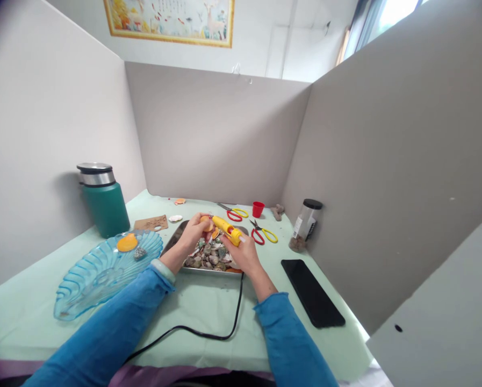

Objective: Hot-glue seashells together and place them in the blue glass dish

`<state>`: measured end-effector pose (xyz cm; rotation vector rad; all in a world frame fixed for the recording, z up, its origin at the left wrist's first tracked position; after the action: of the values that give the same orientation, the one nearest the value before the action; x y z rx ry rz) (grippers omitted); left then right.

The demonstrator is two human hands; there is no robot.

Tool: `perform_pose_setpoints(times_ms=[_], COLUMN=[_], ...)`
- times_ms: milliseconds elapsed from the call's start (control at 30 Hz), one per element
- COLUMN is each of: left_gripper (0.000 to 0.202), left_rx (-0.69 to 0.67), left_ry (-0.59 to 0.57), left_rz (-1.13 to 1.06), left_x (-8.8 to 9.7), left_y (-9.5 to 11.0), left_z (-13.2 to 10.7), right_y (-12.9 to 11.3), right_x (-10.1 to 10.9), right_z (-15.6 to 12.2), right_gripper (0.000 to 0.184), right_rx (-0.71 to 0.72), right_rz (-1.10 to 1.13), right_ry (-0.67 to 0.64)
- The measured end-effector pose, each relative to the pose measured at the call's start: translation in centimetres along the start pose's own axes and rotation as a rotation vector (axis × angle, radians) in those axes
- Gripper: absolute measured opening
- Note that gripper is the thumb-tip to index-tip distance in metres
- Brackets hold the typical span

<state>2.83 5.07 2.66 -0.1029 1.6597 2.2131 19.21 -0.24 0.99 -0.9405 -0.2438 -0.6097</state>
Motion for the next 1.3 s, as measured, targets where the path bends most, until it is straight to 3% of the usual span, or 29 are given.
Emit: perform_pose_setpoints(times_ms=[200, 1300], left_gripper=[0.021, 0.013], left_rx=[0.004, -0.014], left_ry=[0.053, 0.005], left_rz=[-0.016, -0.013], left_x=[0.29, 0.17], left_y=[-0.03, -0.02], left_z=[0.19, 0.08], right_y=[0.05, -0.63], right_x=[0.03, 0.24], right_z=[-0.02, -0.04], right_gripper=[0.039, 0.038], right_rx=[-0.018, -0.012], right_rz=[0.028, 0.01], right_ry=[0.017, 0.013])
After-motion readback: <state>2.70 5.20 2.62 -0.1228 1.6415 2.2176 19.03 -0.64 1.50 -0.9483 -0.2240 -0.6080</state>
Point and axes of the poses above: each hand's wrist, its own z-axis towards the middle knuckle, its own x-axis out of the back of the hand, y = z × x, the point moved 4 cm from there along z, towards the middle knuckle, and after that the axes turned 10 degrees about -z, right-handed, at the moved point
